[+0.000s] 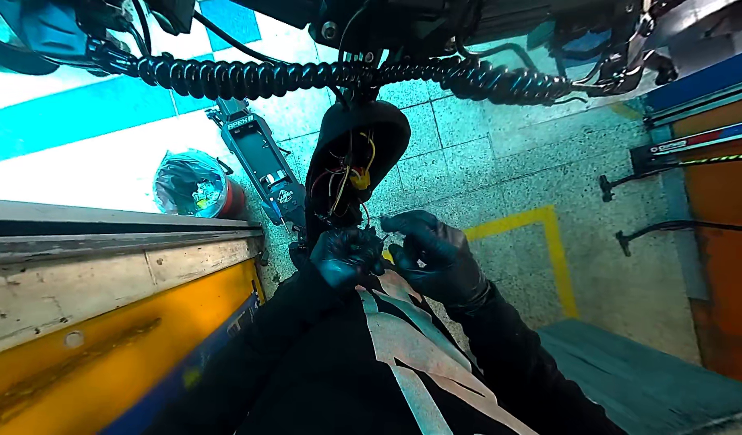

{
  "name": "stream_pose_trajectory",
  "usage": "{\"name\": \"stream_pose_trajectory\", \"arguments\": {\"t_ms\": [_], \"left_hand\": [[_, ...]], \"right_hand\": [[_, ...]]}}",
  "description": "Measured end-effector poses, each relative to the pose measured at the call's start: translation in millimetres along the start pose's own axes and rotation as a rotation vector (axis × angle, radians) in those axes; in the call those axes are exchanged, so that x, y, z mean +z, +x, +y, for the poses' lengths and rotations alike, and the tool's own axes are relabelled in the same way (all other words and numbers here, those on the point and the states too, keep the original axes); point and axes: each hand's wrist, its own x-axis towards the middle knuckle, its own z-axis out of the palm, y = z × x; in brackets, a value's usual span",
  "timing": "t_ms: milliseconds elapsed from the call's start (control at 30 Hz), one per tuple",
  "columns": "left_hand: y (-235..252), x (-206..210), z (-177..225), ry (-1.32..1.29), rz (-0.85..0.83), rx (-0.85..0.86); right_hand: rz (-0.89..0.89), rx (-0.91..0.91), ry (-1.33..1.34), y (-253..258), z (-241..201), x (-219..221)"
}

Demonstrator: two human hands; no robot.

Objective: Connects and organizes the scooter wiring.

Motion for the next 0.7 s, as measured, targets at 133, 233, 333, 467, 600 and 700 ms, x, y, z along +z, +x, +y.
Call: {"name": "stream_pose_trajectory", "arguments": {"t_ms": [133,233,333,467,600,700], "left_hand": [[2.1,0.4,-1.3,0.029,-0.026,-0.018],[1.1,2.0,2.6,0.093,0.003,-0.042],[0.7,1.7,3.5,0.165,-0.009,-0.002],[0.8,1.5,7.4,0.232,-0.015,-0.019],[-3.0,-15.8,-5.5,0.298,-0.019,0.130],[-4.6,-16.1,-0.8,0.328,0.007,0.100]], "right_hand": [[-0.085,-0.118,-0.083,3.8,4.7,1.5],[-0.066,-0.136,-0.169,5.4,5.1,1.7],[-0.041,-0.126,-0.173,3.3,7.4,6.0],[0.019,-0.142,-0.205,0.8,12.6,17.6],[0.132,0.079,-0.260,-1.5,32.6,-18.4],[0.233,0.247,-0.013,4.9,35.1,-56.1]]}}
